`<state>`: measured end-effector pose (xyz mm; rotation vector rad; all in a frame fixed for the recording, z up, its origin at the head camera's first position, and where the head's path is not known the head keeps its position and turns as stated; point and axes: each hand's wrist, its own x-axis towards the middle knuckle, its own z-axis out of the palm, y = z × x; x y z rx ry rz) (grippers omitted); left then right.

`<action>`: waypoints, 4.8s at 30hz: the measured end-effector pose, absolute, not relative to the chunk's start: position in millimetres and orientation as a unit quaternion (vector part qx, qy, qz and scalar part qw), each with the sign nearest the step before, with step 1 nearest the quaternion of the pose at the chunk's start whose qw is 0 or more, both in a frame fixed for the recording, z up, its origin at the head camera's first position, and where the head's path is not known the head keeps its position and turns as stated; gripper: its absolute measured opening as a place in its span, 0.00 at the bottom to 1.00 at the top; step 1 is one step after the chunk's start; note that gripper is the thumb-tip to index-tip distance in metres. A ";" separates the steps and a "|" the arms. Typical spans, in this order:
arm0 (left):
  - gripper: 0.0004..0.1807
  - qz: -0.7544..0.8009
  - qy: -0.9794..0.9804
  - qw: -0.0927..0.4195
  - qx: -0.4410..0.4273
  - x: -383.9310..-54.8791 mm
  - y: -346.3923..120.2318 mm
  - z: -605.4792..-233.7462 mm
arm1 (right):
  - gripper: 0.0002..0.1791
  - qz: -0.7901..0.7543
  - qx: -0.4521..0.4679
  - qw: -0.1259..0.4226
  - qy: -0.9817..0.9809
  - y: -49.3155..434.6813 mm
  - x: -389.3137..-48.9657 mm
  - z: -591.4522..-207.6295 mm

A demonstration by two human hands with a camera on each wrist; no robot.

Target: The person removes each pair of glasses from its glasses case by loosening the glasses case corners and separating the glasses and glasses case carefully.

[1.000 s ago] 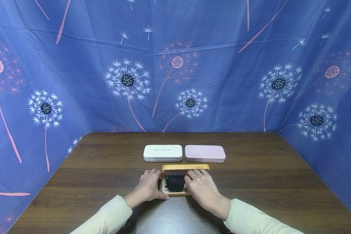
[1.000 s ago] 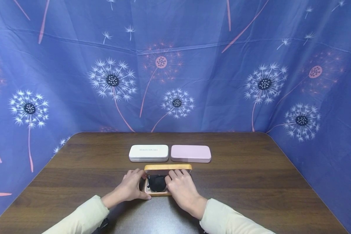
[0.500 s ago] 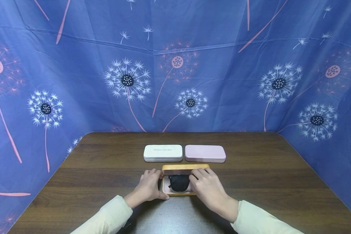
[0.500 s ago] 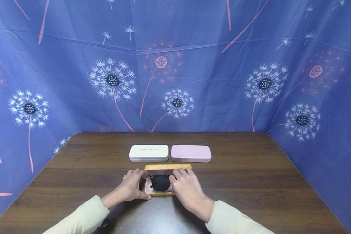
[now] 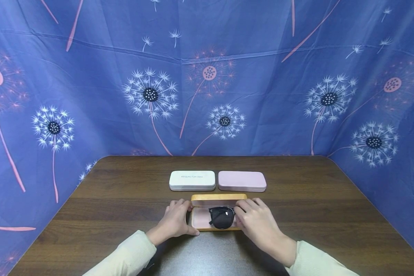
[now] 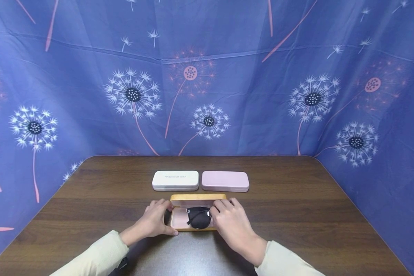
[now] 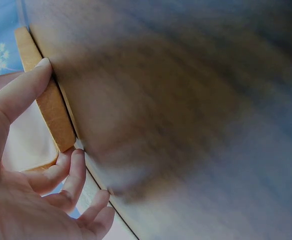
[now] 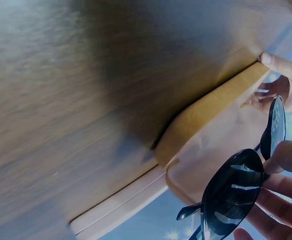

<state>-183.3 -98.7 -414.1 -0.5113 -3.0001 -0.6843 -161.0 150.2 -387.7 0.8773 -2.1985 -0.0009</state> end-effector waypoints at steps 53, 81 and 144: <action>0.37 -0.216 -0.963 0.004 -0.163 -183.8 -98.7 -414.4 | 0.07 -0.005 0.269 0.356 -0.895 295.2 -191.6 -402.2; 0.36 -0.211 -0.963 0.006 -0.165 -184.0 -97.7 -414.8 | 0.10 -0.018 0.218 0.274 -0.937 321.3 -205.9 -410.6; 0.36 -0.211 -0.964 0.002 -0.160 -184.1 -97.1 -414.0 | 0.08 -0.006 0.245 0.278 -0.929 278.4 -204.4 -391.0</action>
